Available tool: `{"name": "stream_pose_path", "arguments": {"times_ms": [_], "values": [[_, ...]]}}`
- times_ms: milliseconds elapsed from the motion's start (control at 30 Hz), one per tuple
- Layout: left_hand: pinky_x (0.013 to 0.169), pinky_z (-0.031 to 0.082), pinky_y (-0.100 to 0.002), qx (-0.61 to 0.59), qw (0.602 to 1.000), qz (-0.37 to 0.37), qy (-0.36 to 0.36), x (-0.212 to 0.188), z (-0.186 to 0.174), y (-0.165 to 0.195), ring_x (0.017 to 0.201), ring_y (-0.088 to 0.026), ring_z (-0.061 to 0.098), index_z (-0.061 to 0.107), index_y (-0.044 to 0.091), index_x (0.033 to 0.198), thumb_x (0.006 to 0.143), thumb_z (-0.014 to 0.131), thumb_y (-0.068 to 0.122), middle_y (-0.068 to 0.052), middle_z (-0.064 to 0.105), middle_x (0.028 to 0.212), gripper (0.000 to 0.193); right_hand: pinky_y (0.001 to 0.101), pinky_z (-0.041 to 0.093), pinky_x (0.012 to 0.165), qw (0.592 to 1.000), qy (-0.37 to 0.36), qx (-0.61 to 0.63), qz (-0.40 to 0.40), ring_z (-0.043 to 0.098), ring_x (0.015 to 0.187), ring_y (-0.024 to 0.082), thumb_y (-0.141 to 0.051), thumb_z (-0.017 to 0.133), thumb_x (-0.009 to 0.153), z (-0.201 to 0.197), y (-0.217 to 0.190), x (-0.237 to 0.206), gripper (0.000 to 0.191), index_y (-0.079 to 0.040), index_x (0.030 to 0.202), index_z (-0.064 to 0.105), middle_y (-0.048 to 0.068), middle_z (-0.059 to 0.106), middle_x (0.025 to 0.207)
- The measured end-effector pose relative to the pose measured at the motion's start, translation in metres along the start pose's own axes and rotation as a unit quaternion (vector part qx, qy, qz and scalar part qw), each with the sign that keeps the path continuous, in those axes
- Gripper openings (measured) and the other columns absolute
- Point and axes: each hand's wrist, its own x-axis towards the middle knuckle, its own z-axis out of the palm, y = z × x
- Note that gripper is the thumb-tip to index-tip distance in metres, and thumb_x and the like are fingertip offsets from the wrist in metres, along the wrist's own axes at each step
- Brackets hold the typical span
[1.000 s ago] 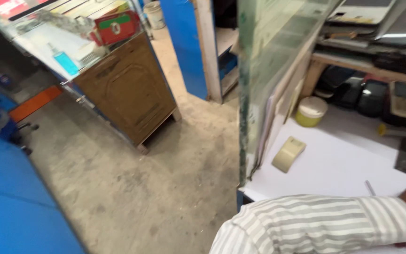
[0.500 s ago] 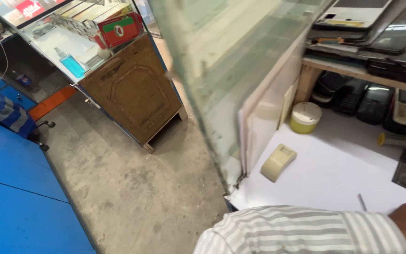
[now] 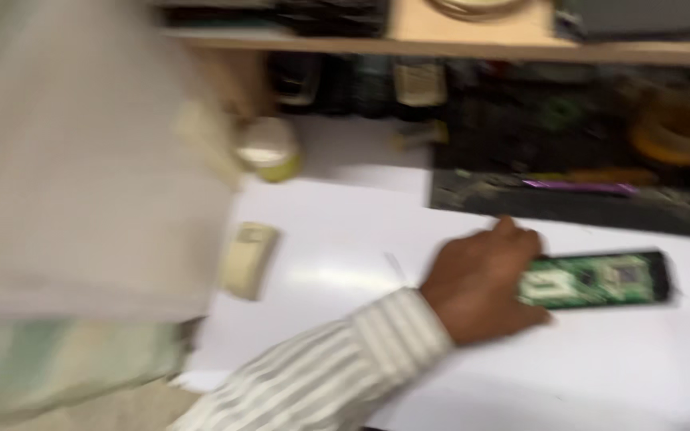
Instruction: The person holds an opened cordless phone handset and works on its green circuit board with a soldering iron, then scrubs the board with a toothbrush and sets the handset aside. They then pick up a smartphone, wrap a rubber band around it, and pry open its back cover to expose the battery compartment.
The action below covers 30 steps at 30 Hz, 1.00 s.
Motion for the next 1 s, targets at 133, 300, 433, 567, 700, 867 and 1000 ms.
{"name": "stream_pose_path", "arguments": {"times_ms": [133,300,433,567,700,867,1000], "values": [[0.063,0.052,-0.044,-0.021,0.999,-0.032,-0.028,0.015,0.005,0.018,0.078,-0.030,0.065,0.063,0.001,0.107,0.064,0.092,0.024,-0.015,0.061,0.098,0.057,0.0305,0.054,0.076,0.999,0.033,-0.033,0.005,0.066,0.079,0.017,-0.017,0.068,0.099,-0.033,0.027,0.011,0.027,0.003,0.115,0.061,0.016,0.067,0.090],[0.064,0.052,-0.044,-0.025,1.000,-0.001,0.005,0.037,0.025,0.029,0.077,-0.032,0.064,0.063,0.000,0.109,0.062,0.093,0.021,-0.015,0.061,0.096,0.059,0.0312,0.056,0.078,0.997,0.045,-0.068,0.012,0.068,0.081,0.018,-0.016,0.068,0.098,-0.065,0.049,0.010,0.027,0.004,0.115,0.061,0.017,0.068,0.091],[0.064,0.054,-0.042,-0.011,0.999,-0.036,-0.016,0.042,0.046,0.035,0.075,-0.029,0.066,0.064,0.001,0.110,0.062,0.094,0.024,-0.012,0.062,0.094,0.061,0.0318,0.057,0.080,0.996,0.025,-0.080,0.006,0.070,0.082,0.019,-0.015,0.069,0.097,-0.086,0.062,0.002,0.027,0.004,0.114,0.062,0.018,0.069,0.092],[0.064,0.055,-0.039,-0.002,0.999,-0.041,-0.016,0.043,0.059,0.045,0.075,-0.026,0.068,0.066,0.003,0.109,0.062,0.094,0.022,-0.011,0.063,0.095,0.059,0.0315,0.057,0.085,0.995,-0.026,-0.071,-0.065,0.071,0.086,0.019,-0.013,0.069,0.094,-0.105,0.065,-0.002,0.026,0.005,0.112,0.062,0.019,0.070,0.093],[0.063,0.055,-0.038,-0.003,0.999,-0.045,-0.014,0.041,0.061,0.045,0.075,-0.025,0.068,0.066,0.004,0.109,0.062,0.094,0.025,-0.009,0.063,0.095,0.058,0.0326,0.058,0.078,0.993,-0.056,-0.090,-0.058,0.072,0.082,0.020,-0.010,0.071,0.089,-0.109,0.065,-0.001,0.027,0.005,0.111,0.063,0.019,0.070,0.093],[0.062,0.054,-0.038,-0.012,1.000,-0.024,-0.010,0.042,0.061,0.032,0.076,-0.025,0.069,0.065,0.004,0.110,0.063,0.094,0.025,-0.010,0.064,0.095,0.059,0.0334,0.061,0.081,0.981,-0.091,-0.155,-0.076,0.076,0.082,0.019,-0.012,0.074,0.086,-0.102,0.065,0.005,0.031,0.004,0.111,0.063,0.017,0.072,0.088],[0.062,0.053,-0.038,-0.022,1.000,-0.009,-0.002,0.041,0.058,0.023,0.076,-0.026,0.068,0.065,0.003,0.112,0.066,0.093,0.024,-0.011,0.062,0.095,0.058,0.0341,0.060,0.075,0.969,-0.104,-0.208,-0.077,0.077,0.081,0.021,-0.015,0.077,0.081,-0.096,0.059,0.004,0.033,0.003,0.106,0.066,0.020,0.073,0.093]]}}
